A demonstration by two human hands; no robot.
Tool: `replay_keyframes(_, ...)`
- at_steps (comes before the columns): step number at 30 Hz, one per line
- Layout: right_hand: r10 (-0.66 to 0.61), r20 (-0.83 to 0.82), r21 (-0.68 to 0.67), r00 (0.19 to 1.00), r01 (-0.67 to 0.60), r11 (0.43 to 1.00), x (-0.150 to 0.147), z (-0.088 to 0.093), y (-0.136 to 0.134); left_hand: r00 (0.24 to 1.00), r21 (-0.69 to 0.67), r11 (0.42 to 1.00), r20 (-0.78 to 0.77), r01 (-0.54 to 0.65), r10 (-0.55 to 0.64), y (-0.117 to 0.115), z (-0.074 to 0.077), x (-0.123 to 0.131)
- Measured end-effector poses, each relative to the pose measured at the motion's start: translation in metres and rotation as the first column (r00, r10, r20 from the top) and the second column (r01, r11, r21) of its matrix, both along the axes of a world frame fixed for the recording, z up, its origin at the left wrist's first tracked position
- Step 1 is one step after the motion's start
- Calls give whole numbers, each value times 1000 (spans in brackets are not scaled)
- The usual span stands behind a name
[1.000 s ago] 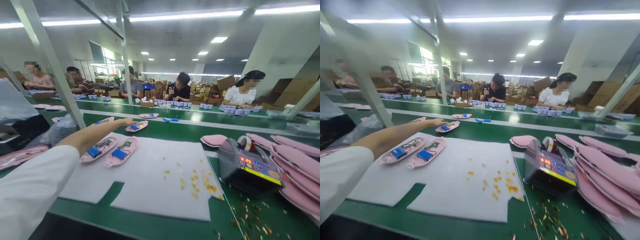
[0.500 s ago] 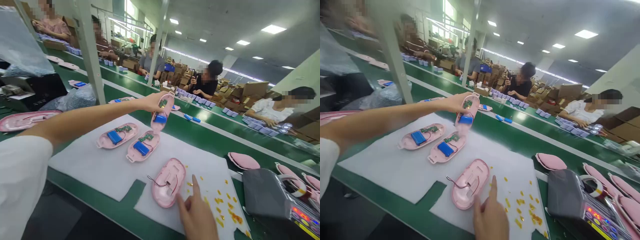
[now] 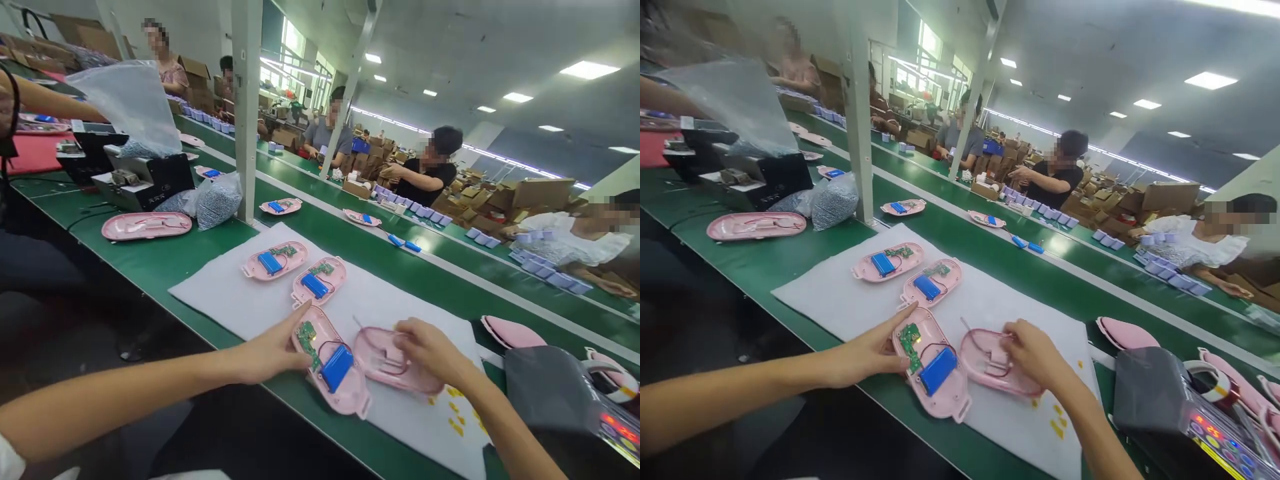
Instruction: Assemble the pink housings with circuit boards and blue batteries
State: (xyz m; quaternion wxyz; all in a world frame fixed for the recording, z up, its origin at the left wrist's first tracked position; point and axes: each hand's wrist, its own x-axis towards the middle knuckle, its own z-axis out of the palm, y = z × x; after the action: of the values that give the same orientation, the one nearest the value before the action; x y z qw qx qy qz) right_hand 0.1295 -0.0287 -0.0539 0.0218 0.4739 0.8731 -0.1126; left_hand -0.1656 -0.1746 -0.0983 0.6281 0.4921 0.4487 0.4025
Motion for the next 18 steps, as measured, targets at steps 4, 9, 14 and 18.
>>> replay_keyframes(4,-340,-295,76,893,376,923,61,2,-25,802,119,986,-597,114,-21,-5,20,-2)
replay_keyframes(9,-398,-439,-72,805,410,909,55,-2,-63,342,304,918,-916,254,209,25,28,-1)
replay_keyframes(14,-303,-479,44,824,367,929,18,-9,-76,700,544,768,-691,339,180,48,-3,-4)
replay_keyframes(18,-25,-272,551,962,177,815,-12,-4,-84,864,764,626,-413,155,289,40,-14,-12)
